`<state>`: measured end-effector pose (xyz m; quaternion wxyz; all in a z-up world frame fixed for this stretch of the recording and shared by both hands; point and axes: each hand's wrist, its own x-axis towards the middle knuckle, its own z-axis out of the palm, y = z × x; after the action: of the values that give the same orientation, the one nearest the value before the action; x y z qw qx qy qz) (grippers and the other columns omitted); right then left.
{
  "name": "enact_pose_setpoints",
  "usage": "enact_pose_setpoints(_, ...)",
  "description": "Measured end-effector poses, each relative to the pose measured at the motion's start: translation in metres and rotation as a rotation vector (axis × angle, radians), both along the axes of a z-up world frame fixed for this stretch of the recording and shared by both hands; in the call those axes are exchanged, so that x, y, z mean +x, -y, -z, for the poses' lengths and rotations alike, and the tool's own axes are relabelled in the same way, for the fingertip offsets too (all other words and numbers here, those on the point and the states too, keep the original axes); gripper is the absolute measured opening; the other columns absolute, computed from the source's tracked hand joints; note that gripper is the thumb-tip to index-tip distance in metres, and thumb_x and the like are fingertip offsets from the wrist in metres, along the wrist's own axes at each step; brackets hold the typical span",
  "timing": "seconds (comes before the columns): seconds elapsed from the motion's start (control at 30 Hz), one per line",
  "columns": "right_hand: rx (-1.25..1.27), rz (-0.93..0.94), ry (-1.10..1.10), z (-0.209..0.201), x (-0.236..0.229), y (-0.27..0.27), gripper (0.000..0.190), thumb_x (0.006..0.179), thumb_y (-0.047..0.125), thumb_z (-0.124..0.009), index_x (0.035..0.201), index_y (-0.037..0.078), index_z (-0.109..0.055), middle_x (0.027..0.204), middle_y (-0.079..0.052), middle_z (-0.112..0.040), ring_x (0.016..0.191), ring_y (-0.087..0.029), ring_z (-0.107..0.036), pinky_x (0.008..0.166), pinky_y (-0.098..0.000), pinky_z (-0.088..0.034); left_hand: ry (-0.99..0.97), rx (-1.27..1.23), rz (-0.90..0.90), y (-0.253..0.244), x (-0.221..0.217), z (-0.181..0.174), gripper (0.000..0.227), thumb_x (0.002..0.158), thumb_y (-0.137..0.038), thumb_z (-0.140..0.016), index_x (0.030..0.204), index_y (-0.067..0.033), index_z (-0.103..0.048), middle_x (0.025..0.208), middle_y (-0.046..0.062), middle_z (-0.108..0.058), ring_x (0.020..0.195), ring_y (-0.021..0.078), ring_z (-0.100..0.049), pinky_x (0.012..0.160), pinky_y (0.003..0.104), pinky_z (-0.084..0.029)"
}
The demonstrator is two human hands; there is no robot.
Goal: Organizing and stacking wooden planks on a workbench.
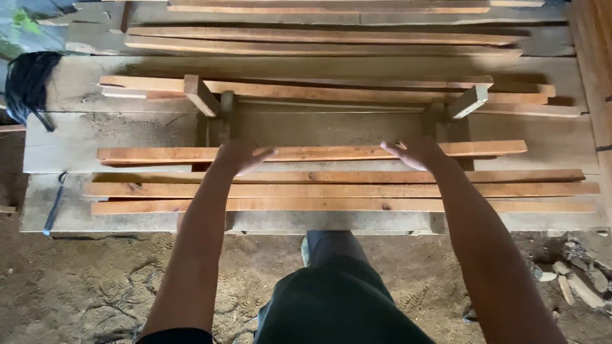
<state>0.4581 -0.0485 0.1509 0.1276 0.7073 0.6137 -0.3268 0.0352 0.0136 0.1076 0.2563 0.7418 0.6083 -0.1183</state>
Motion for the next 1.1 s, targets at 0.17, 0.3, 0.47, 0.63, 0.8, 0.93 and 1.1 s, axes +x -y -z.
enact_pose_setpoints(0.17, 0.016, 0.043, -0.055, 0.006, 0.002, 0.018, 0.076, 0.103, 0.073, -0.036, 0.141, 0.011, -0.061, 0.155, -0.018, -0.053, 0.145, -0.039, -0.047, 0.123, -0.0540, -0.030, 0.023, -0.002, -0.066, 0.005, -0.005, 0.013, 0.078, 0.094, -0.083, -0.037, 0.096, -0.0166, -0.077, 0.110, 0.011, -0.077, 0.113, 0.0354, -0.071, 0.096, 0.050, -0.052)
enact_pose_setpoints(0.3, 0.036, 0.006, -0.065, 0.025, 0.011, 0.023, 0.072, 0.104, 0.070, -0.036, 0.140, 0.013, -0.062, 0.156, -0.019, -0.051, 0.144, -0.041, -0.047, 0.121, -0.0561, -0.031, -0.054, 0.005, -0.156, 0.011, -0.003, 0.020, 0.066, 0.092, -0.073, -0.040, 0.103, -0.0202, -0.080, 0.116, 0.007, -0.077, 0.116, 0.0307, -0.070, 0.097, 0.045, -0.054)
enact_pose_setpoints(0.47, 0.049, -0.033, -0.027, 0.019, 0.007, 0.034, 0.078, 0.104, 0.070, -0.034, 0.142, 0.008, -0.061, 0.149, -0.023, -0.057, 0.140, -0.043, -0.052, 0.120, -0.0549, -0.034, 0.012, 0.052, -0.153, 0.016, -0.018, 0.050, 0.072, 0.094, -0.069, -0.032, 0.083, -0.0152, -0.077, 0.092, 0.012, -0.077, 0.098, 0.0372, -0.073, 0.088, 0.050, -0.054)
enact_pose_setpoints(0.63, 0.065, -0.067, 0.004, 0.031, 0.017, 0.037, 0.080, 0.102, 0.072, -0.033, 0.141, 0.008, -0.062, 0.146, -0.025, -0.059, 0.137, -0.045, -0.054, 0.119, -0.0561, -0.036, 0.026, 0.085, -0.178, 0.007, -0.020, 0.073, 0.071, 0.092, -0.064, -0.033, 0.076, -0.0096, -0.076, 0.082, 0.017, -0.076, 0.090, 0.0395, -0.075, 0.082, 0.052, -0.055)
enact_pose_setpoints(0.8, 0.329, -0.184, 0.138, 0.065, 0.019, 0.046, 0.052, 0.103, 0.050, -0.042, 0.108, 0.007, -0.073, 0.112, -0.020, -0.076, 0.112, -0.039, -0.071, 0.102, -0.0500, -0.050, 0.157, 0.516, -0.085, 0.015, -0.026, 0.111, 0.056, 0.097, -0.045, -0.042, 0.050, -0.0158, -0.049, 0.042, 0.006, -0.048, 0.038, 0.0263, -0.047, 0.049, 0.041, -0.040)
enact_pose_setpoints(0.93, 0.731, -0.143, 0.096, 0.105, 0.026, 0.066, 0.045, 0.099, 0.051, -0.060, 0.119, 0.011, -0.064, 0.104, -0.019, -0.070, 0.111, -0.038, -0.068, 0.105, -0.0521, -0.047, 0.114, 1.023, 0.132, 0.041, -0.019, 0.107, 0.035, 0.100, -0.035, -0.052, 0.069, -0.0207, -0.060, 0.065, 0.003, -0.063, 0.069, 0.0241, -0.070, 0.074, 0.041, -0.054)
enact_pose_setpoints(1.1, 0.936, -0.013, 0.142, 0.139, 0.041, 0.081, 0.062, 0.098, 0.065, -0.056, 0.118, 0.007, -0.050, 0.104, -0.014, -0.049, 0.104, -0.039, -0.060, 0.092, -0.0518, -0.051, 0.247, 1.180, 0.104, 0.041, -0.027, 0.130, 0.025, 0.092, -0.022, -0.068, 0.105, -0.0037, -0.057, 0.091, 0.017, -0.062, 0.092, 0.0382, -0.067, 0.084, 0.049, -0.052)
